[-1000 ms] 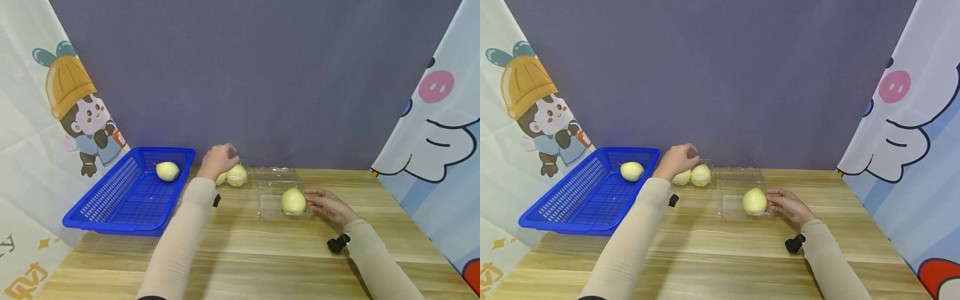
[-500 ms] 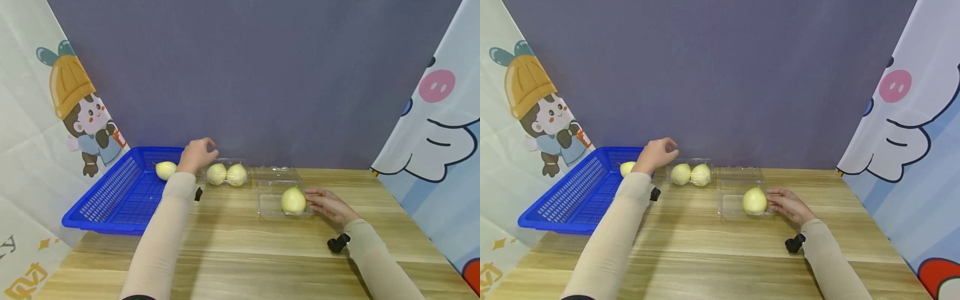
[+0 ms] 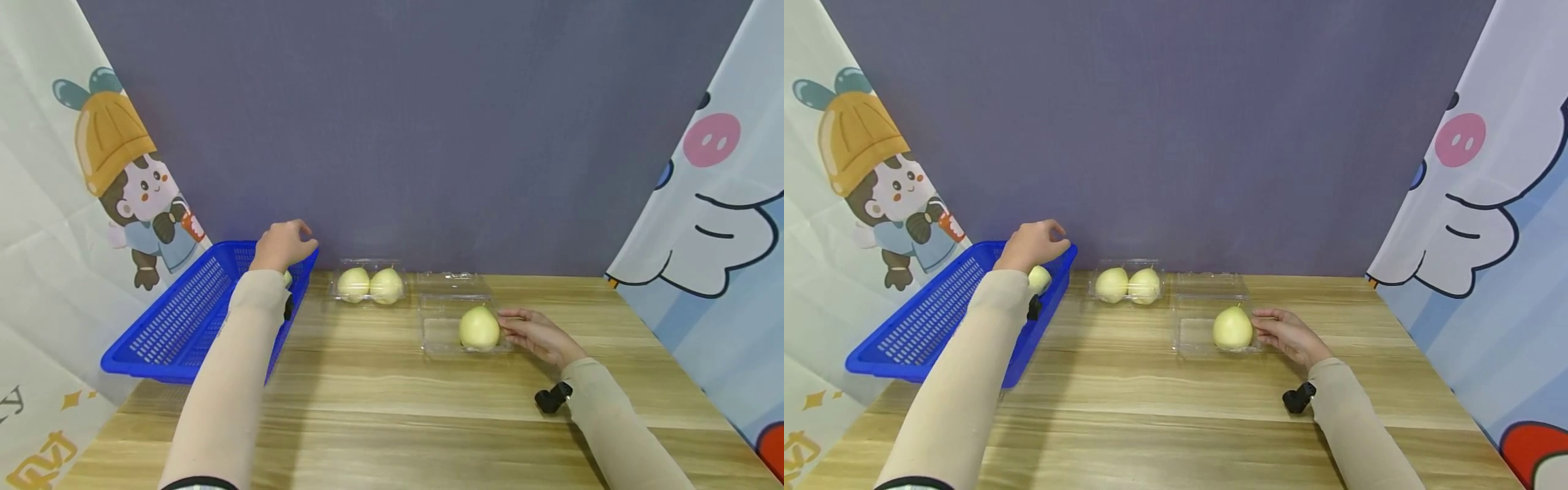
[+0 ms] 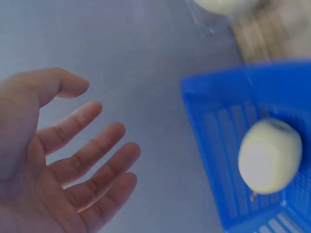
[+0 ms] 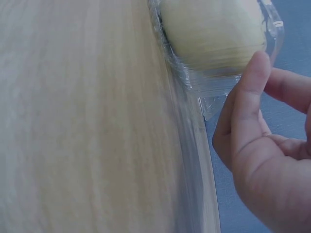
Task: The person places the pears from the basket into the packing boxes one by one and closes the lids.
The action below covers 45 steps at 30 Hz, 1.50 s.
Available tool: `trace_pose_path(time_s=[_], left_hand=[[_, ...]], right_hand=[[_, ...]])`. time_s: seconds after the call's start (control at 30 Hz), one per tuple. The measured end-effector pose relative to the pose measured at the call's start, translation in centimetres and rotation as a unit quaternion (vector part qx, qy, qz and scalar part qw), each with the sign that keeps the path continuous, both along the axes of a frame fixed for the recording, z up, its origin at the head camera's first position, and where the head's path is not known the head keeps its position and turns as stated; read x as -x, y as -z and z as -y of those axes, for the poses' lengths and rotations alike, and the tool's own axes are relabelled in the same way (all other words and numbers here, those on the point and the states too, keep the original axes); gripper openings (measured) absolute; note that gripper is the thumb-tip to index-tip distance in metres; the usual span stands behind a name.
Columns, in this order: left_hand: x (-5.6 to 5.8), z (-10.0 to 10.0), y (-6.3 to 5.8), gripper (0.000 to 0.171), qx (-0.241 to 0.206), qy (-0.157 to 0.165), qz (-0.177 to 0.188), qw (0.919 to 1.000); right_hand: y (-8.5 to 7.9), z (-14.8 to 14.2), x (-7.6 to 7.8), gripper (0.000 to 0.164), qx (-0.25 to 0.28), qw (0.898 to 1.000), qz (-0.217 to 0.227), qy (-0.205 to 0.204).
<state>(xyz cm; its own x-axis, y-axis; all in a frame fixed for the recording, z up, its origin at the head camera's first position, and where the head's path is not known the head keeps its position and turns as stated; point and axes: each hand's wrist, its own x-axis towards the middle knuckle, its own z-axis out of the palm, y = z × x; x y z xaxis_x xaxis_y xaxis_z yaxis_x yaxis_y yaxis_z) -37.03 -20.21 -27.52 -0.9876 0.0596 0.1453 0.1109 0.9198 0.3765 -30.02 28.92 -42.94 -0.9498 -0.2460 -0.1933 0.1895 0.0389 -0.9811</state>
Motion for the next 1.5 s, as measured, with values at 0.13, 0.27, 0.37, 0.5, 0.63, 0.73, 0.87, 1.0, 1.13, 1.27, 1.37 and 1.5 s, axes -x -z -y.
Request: trace_pose_path(time_s=[0.13,0.27,0.37,0.5,0.63,0.73,0.87,1.0,1.13,1.27,1.37,1.5], left_hand=[[0.5,1.4,0.3,0.045,0.013,-0.007,0.015,0.9998],[0.9,2.8,1.0,0.048,0.025,-0.015,0.035,0.9990],[1.1,3.7,1.6,0.048,0.035,-0.018,0.048,0.9981],[1.3,4.6,2.6,0.048,0.048,-0.022,0.062,0.9967],[1.5,5.3,3.6,0.052,0.057,-0.021,0.084,0.9946],[1.7,5.9,4.4,0.057,0.062,-0.018,0.095,0.9933],[2.0,6.7,5.4,0.062,0.064,-0.015,0.103,0.9924],[2.2,7.1,6.0,0.065,0.067,-0.015,0.106,0.9920],[2.4,7.4,6.7,0.070,0.068,-0.023,0.116,0.9907],[2.3,7.6,7.3,0.076,0.061,-0.030,0.132,0.9889],[2.1,7.7,7.7,0.078,0.045,-0.034,0.141,0.9884],[2.1,7.9,8.7,0.081,0.022,-0.031,0.147,0.9884]], right_hand=[[0.0,0.0,-0.1,0.059,-0.002,1.000,-0.001,0.002],[0.0,0.0,-0.2,0.058,-0.004,1.000,-0.001,0.003],[0.0,0.0,-0.4,0.057,-0.004,1.000,-0.001,0.004],[-0.1,0.1,-0.5,0.057,0.000,1.000,-0.001,0.004],[-0.1,0.2,-0.6,0.057,0.005,1.000,-0.001,0.003],[0.0,0.2,-0.6,0.057,0.005,1.000,-0.002,0.002],[0.0,0.2,-0.4,0.057,0.001,1.000,-0.005,0.003],[0.0,0.2,-0.3,0.058,-0.002,1.000,-0.008,0.004],[0.0,0.3,-0.3,0.058,-0.006,1.000,-0.010,0.004],[-0.1,0.4,-0.3,0.057,-0.008,1.000,-0.012,0.007],[-0.1,0.5,-0.4,0.056,-0.007,1.000,-0.011,0.009],[-0.1,0.6,-0.4,0.053,-0.006,1.000,-0.008,0.010]])
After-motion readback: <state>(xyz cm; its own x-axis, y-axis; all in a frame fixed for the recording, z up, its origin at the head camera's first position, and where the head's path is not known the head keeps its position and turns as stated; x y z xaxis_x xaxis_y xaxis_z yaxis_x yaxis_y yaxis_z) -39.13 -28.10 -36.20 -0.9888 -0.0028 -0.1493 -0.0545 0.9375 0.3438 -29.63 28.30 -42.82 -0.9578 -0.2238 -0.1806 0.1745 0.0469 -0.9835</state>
